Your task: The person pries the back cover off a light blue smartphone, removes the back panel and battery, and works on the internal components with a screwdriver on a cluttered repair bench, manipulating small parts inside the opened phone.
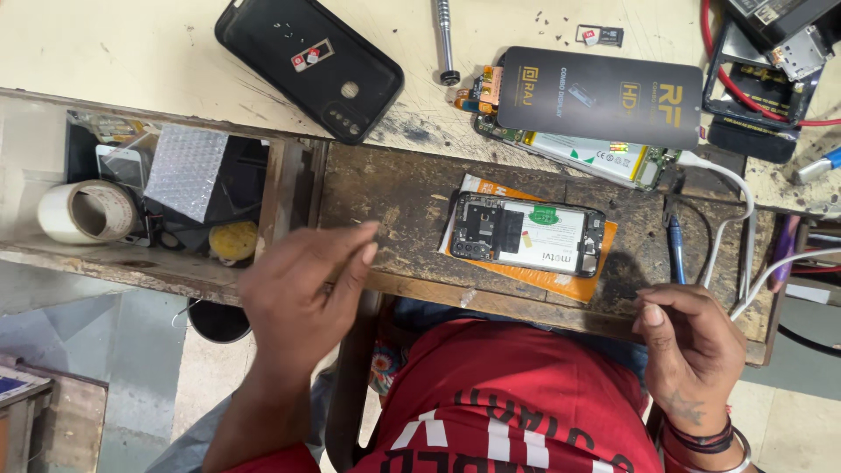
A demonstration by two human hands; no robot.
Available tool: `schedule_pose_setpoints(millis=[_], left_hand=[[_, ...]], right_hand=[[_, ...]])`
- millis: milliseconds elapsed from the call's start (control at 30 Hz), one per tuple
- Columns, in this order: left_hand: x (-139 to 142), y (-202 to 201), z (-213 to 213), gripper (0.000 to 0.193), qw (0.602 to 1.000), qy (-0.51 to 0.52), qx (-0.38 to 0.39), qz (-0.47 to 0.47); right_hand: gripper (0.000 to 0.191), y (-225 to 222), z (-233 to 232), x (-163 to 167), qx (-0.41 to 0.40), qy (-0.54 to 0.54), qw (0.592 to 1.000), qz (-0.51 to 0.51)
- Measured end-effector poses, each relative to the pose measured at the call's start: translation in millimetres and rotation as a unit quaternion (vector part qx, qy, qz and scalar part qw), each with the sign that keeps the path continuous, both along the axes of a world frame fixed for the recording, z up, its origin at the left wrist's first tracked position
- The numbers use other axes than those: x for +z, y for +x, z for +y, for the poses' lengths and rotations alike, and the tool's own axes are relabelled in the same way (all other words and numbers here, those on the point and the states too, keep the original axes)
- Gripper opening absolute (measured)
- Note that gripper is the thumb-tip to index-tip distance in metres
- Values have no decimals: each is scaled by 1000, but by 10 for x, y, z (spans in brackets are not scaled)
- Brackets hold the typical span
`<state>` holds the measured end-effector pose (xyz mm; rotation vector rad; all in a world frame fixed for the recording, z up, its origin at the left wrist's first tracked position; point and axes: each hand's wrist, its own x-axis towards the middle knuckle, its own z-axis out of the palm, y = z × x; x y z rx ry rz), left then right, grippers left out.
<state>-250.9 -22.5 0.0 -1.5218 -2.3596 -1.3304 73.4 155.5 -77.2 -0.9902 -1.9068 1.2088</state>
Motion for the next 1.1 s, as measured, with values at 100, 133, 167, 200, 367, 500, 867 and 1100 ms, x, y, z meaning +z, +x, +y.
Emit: schedule_pose_setpoints(millis=[100, 133, 167, 200, 367, 500, 867, 1100], left_hand=[[9, 10, 56, 16, 1000, 11, -16, -2], [-9, 38, 96, 16, 1000, 14, -28, -2], [-38, 69, 145, 17, 999, 11, -50, -14], [-73, 99, 203, 19, 997, 7, -74, -24], [-224, 197, 419, 22, 990, 7, -138, -24], [-286, 202, 467, 18, 990, 25, -142, -6], [-274, 102, 407, 15, 990, 65, -124, -7], [-412, 191, 517, 13, 987, 59, -145, -33]], right_hand=[[9, -40, 68, 118, 0, 62, 996, -69], [9, -51, 95, 164, -1, 88, 992, -96], [10, -67, 118, 209, 4, 112, 987, -112], [12, -89, 144, 250, 7, 135, 982, -128], [18, -256, 238, 409, 47, 222, 957, -182], [20, -361, 269, 454, 52, 265, 933, -238], [19, -134, 393, 421, -68, 281, 862, -416], [16, -131, 416, 374, -58, 298, 839, -452]])
